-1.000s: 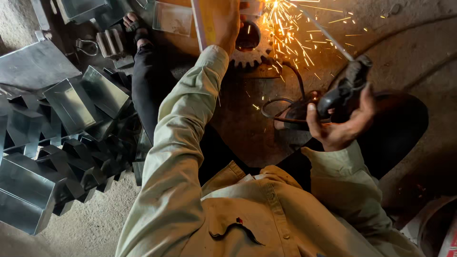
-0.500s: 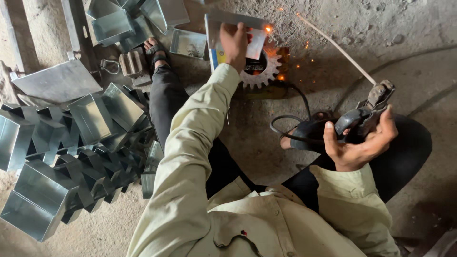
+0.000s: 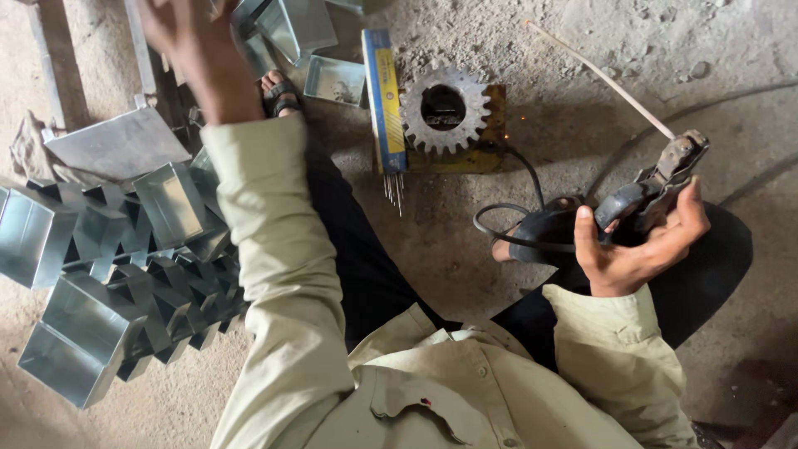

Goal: The person sits on the floor and welds the seams of rectangular metal boxes using a welding torch. They pick up each box from a pile, place it on a gear-shaped jig, weld the edges, and then set the finished box aside.

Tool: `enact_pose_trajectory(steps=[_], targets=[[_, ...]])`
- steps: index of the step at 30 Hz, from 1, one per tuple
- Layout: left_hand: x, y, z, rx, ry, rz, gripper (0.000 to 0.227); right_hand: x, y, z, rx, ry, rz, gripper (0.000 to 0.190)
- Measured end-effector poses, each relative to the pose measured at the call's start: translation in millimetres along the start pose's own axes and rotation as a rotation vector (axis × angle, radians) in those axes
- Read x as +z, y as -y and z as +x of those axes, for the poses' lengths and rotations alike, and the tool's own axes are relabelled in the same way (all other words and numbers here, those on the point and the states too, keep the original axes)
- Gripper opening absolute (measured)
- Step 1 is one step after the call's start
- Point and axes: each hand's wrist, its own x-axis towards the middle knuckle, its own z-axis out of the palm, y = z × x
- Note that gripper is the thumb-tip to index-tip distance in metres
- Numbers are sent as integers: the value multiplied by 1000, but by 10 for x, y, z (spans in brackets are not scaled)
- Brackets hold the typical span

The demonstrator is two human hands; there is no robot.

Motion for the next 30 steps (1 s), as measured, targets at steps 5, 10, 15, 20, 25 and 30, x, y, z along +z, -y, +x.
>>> enact_pose_trajectory(steps=[5, 10, 15, 20, 25, 30], targets=[[-1459, -586, -778, -112, -437, 313, 54, 10, 7, -40, -7, 72, 35, 91], [-2662, -284, -3021, -90, -283, 795, 28, 74, -178, -152, 18, 131, 105, 93], [-2975, -357, -4055, -724, -222, 1627, 61, 230, -456, -144, -137, 162, 14, 96], [-2956, -42, -4034, -926, -86, 1603, 55, 182, -183, -100, -133, 253, 82, 93], [-2732, -141, -3916, -949, -355, 1669, 41, 301, 14, -6, -148, 231, 35, 91], [-2732, -481, -4079, -796, -607, 1870, 58, 245, -11, -61, -76, 218, 116, 93]])
